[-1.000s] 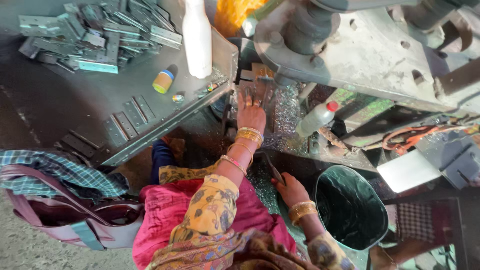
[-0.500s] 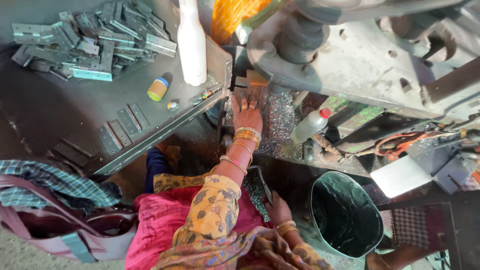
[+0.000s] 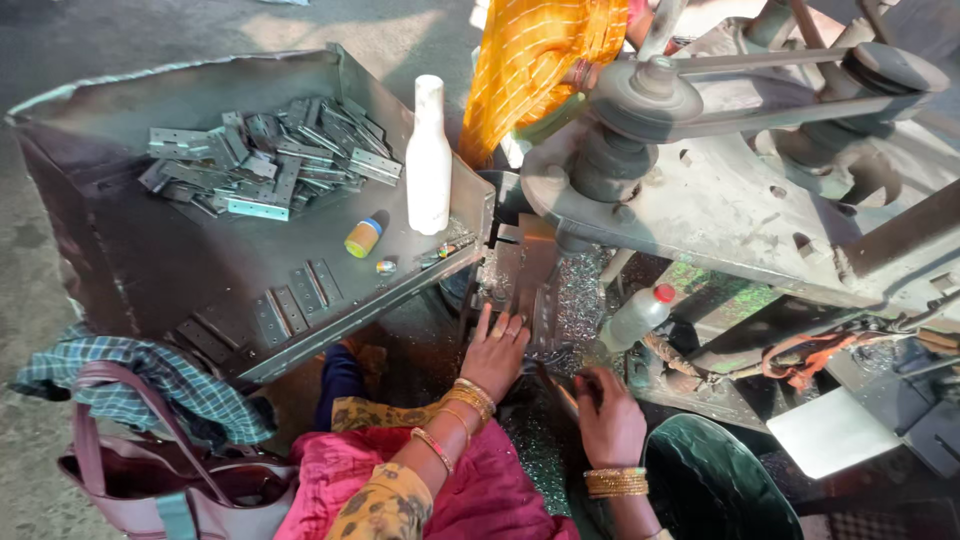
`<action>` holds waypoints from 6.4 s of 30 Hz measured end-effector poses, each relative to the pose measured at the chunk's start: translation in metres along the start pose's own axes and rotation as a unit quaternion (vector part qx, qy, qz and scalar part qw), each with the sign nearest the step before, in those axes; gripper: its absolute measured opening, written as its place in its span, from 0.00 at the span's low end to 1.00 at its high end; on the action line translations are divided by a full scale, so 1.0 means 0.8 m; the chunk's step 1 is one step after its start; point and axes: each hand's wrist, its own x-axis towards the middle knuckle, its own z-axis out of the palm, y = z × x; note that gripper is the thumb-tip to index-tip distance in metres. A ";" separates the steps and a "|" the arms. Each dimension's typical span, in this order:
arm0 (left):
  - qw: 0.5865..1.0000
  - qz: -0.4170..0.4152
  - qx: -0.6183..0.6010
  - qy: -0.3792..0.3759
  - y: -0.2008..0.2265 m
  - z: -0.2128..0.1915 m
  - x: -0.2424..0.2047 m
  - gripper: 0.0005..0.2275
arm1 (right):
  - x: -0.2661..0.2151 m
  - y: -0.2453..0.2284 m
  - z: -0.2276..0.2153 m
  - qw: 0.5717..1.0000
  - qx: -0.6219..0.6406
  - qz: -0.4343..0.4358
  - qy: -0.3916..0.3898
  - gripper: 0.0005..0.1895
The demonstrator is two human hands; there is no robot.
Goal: The person repeatedly picks up small metal plates from a bin, places them under a drill press, operates the machine to drill holes, and then removes the finished plates. This cycle is performed continuously throughout the clip.
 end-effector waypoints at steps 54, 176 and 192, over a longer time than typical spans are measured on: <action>0.976 -0.168 0.020 -0.138 0.019 0.029 0.108 0.17 | -0.085 0.188 0.115 0.958 -0.010 0.111 -0.263 0.19; 0.827 -0.554 0.080 0.052 -0.359 -0.041 -0.173 0.10 | -0.032 0.032 0.017 0.956 -0.279 0.034 -0.082 0.12; 0.873 -0.467 0.113 -0.078 -0.335 -0.073 -0.160 0.18 | -0.038 0.029 0.016 0.953 -0.278 0.050 -0.105 0.13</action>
